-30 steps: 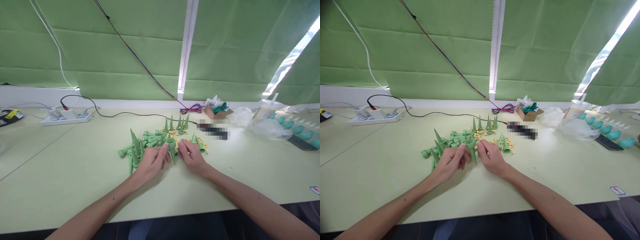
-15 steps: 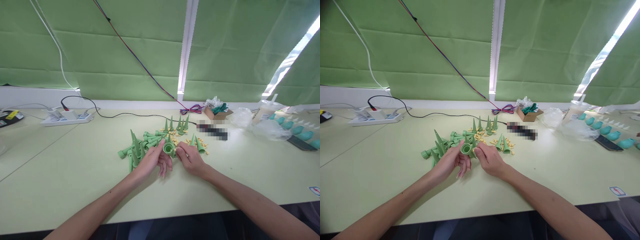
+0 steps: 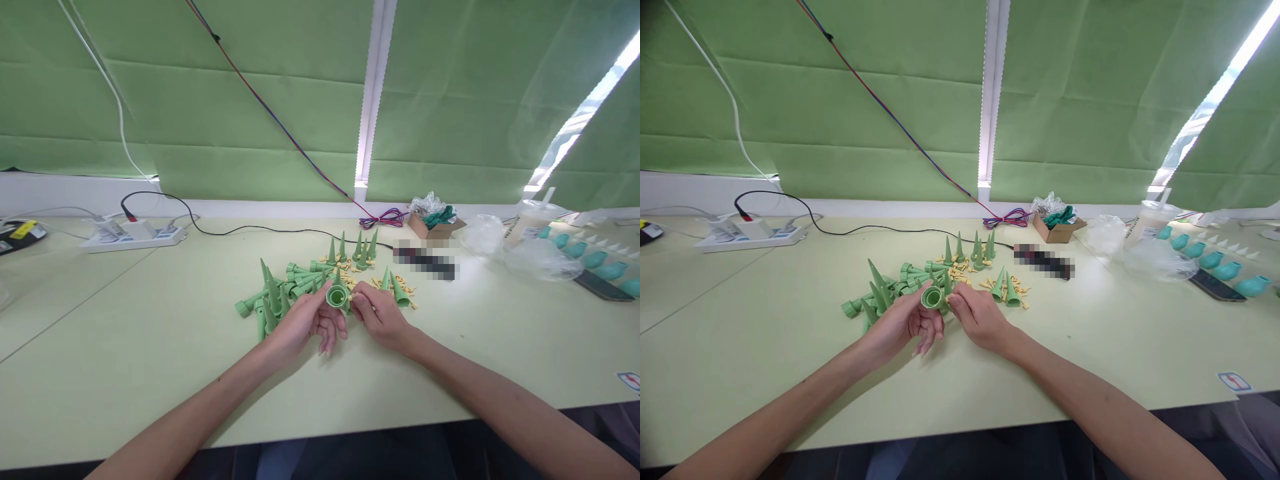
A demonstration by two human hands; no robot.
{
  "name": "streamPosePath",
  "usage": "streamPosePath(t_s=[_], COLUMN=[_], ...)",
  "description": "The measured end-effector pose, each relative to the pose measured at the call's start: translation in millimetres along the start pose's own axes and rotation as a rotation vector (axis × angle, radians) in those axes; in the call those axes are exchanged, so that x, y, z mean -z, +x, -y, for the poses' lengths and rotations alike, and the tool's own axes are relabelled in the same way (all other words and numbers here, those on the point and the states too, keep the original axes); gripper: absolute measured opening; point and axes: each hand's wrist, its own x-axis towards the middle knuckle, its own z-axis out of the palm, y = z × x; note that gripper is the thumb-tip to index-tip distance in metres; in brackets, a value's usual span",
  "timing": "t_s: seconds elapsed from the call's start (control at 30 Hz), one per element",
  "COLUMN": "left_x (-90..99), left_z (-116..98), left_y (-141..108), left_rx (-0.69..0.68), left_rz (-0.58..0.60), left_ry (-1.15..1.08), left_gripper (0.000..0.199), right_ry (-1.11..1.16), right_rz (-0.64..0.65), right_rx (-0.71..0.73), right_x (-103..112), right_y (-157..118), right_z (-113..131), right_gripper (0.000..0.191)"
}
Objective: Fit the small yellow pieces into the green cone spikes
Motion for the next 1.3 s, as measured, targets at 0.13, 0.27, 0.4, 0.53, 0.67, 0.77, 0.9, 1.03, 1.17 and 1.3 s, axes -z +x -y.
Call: streamPosePath(t_s=[0.13,0.27,0.4,0.53,0.67,0.77,0.9,1.03,1.17,1.3], left_x=[1.3,2.3,3.8,4.7,3.3,1.4,-0.2,-0.5,-1.1,-1.4], left_z=[-0.7,-1.7,-2.0,-1.1,-1.0,-1.8,-2.5,-1.8,-1.5,-2.5], left_y=[1.3,1.6,1.0,2.0,1.9,1.0,-0.2,-1.1,-0.9,-0.6], left_rx=[0.027,0.038,0.053,0.059,0.063,0.064,0.065,0.060,0.043,0.037], left_rz=[-0.007,-0.021,0.013,0.032,0.038,0.025,0.013,0.001,0.007,0.010], left_ry=[-0.095,-0.164,-0.278,-0.367,-0.386,-0.374,-0.351,-0.327,-0.307,-0.315], left_gripper=[0.059,0.051,0.041,0.038,0.037,0.037,0.036,0.035,0.035,0.035], right_ry=[-0.007,-0.080,-0.162,-0.218,-0.211,-0.190,-0.164,-0.187,-0.169,-0.187], right_rz=[0.025,0.016,0.009,0.002,-0.001,0.003,0.020,-0.003,-0.002,-0.035], right_rx=[0.011,0.156,0.257,0.272,0.283,0.295,0.288,0.295,0.303,0.316], right_x=[1.2,1.2,0.5,0.4,0.9,1.6,2.1,1.7,1.3,1.3], right_y=[1.1,1.7,1.5,1.1,1.2,2.1,2.8,1.7,1.1,2.4], right_z=[-0.8,-2.8,-4.7,-5.5,-5.8,-4.5,-2.9,-3.4,-2.1,0.6], right_gripper=[0.033,0.032,0.028,0.029,0.030,0.029,0.027,0.026,0.018,0.017])
